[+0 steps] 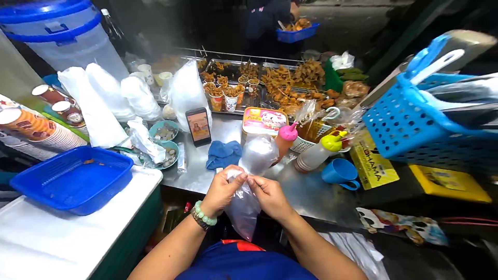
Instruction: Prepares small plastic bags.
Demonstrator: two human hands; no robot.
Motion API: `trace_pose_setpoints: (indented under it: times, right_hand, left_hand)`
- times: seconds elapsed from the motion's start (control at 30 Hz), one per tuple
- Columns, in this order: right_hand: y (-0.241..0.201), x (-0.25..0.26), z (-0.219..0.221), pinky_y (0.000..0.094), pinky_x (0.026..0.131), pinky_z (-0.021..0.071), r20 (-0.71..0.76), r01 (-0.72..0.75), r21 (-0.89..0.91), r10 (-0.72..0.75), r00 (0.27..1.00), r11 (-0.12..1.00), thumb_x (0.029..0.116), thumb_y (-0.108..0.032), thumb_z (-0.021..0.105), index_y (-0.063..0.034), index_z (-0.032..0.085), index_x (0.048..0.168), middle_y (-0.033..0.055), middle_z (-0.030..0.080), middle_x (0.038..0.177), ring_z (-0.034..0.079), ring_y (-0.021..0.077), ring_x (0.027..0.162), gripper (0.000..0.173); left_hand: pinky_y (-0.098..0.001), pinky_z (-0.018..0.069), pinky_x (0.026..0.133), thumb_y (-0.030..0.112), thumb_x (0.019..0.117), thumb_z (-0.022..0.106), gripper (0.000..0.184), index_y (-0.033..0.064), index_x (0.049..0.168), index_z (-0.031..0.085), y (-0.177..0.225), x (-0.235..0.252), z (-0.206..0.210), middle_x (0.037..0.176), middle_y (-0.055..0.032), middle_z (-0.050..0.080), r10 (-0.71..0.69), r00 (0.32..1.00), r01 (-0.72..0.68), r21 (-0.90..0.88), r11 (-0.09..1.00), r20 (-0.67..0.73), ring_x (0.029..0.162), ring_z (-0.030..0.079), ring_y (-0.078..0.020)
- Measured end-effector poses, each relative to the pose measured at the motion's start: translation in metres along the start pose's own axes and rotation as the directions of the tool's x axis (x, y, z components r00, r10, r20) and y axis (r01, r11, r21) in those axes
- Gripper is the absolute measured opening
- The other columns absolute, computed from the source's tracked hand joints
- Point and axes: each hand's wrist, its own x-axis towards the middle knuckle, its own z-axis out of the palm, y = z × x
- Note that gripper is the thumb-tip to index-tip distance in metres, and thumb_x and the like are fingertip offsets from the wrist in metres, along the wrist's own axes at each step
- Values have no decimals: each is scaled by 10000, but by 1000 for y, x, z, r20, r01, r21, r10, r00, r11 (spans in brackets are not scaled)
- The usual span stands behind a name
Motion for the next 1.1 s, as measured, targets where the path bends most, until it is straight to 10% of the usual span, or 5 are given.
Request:
trace_pose_setpoints:
  times: [0.17, 0.33, 0.6, 0.8, 1.1]
  right_hand:
    - [7, 0, -9, 201, 924, 554, -166, -24, 272, 71, 984, 962, 1052, -68, 475, 20, 737, 1087, 35, 749, 1040, 684, 13, 974, 279]
    - [-2, 2, -38, 239, 726, 619, -151, -79, 844, 376, 914, 531, 1098, -106, 345, -120, 662, 1027, -29, 745, 856, 714, 44, 763, 326]
    - [-3, 17, -54, 140, 705, 514, -180, 38, 212, 1, 984, 977, 1007, -102, 549, -38, 710, 839, -54, 660, 799, 600, -45, 740, 241]
    - [3, 13, -32, 277, 663, 513, -139, 90, -375, -152, 979, 923, 1034, -208, 527, 31, 679, 734, 116, 639, 705, 629, 145, 687, 413]
    - [12, 6, -14, 403, 769, 594, -245, 60, -372, -160, 956, 926, 951, -140, 603, 41, 768, 1004, 166, 748, 915, 733, 243, 834, 251]
  left_hand:
    - [-257, 606, 733, 206, 894, 765, 113, 127, 975, 764, 4, -13, 3, 854, -2, 760, -162, 975, 210, -410, 887, 150, 760, 718, -69]
    - [-245, 577, 650, 40, 881, 667, 154, 170, 839, 596, 4, -5, -7, 723, 33, 661, -163, 987, 152, -419, 895, 10, 666, 656, -57]
    - [-220, 569, 795, 155, 993, 602, 295, 14, 1251, 627, 3, 26, 8, 974, 33, 699, -160, 983, 169, -110, 979, 89, 851, 663, -31]
    - [-271, 597, 763, -86, 910, 574, 169, 45, 984, 650, 2, 25, 17, 861, 9, 722, -209, 978, 200, -187, 962, -27, 799, 696, -72]
    - [-236, 591, 766, 8, 914, 698, 41, 28, 949, 705, 1, 22, 36, 843, 35, 726, -5, 994, 5, -6, 1000, -113, 791, 690, -30]
